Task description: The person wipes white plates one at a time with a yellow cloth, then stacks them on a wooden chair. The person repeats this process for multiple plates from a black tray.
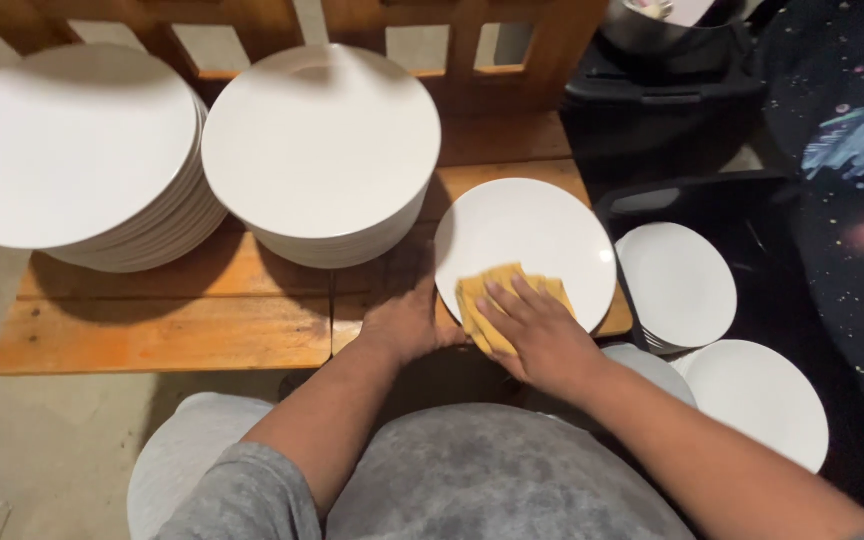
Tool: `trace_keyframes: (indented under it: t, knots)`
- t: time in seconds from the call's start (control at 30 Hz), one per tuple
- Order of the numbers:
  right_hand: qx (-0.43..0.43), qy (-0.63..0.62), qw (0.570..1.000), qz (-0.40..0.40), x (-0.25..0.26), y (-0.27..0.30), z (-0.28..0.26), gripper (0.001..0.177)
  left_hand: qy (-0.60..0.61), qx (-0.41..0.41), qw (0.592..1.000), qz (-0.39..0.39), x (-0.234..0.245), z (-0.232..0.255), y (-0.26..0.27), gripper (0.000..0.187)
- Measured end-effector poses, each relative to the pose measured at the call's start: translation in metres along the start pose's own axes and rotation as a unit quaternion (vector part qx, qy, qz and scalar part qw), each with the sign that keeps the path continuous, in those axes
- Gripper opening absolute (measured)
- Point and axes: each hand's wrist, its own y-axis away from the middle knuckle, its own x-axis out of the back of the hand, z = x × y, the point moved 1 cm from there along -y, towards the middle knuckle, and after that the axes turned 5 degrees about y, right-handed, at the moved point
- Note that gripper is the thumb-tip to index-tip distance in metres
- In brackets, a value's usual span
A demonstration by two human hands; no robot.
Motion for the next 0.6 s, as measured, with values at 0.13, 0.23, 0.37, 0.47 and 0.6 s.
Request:
trace_keyframes:
  t: [0.13, 0.23, 0.37, 0.47, 0.6]
  knots:
    - [-0.054, -0.013, 0.998, -0.030, 0.008, 0.043, 0.003, 0.094, -0.210, -0.220, 0.944, 0.129, -0.014, 0.013, -0.007, 0.118]
    - [-0.116, -0.098, 0.988, 0.025, 0.006, 0.063, 0.008, 0.075, -0.271, -0.269, 0.923, 0.047, -0.033, 0.034, -0.014, 0.099]
    - [-0.251, -0.336, 0.904, 0.078, 0.008, 0.086, 0.024, 0.055, -0.244, -0.256, 0.935, 0.035, -0.041, 0.061, -0.014, 0.067]
    - [-0.505, -0.650, 0.563, 0.074, 0.010, 0.104, 0.034, 0.049, -0.296, -0.191, 0.934, -0.060, -0.038, 0.077, -0.008, 0.070]
    - [-0.334, -0.847, 0.313, 0.268, 0.035, 0.117, 0.049, 0.059, -0.262, -0.217, 0.939, -0.041, -0.019, 0.097, 0.004, 0.071]
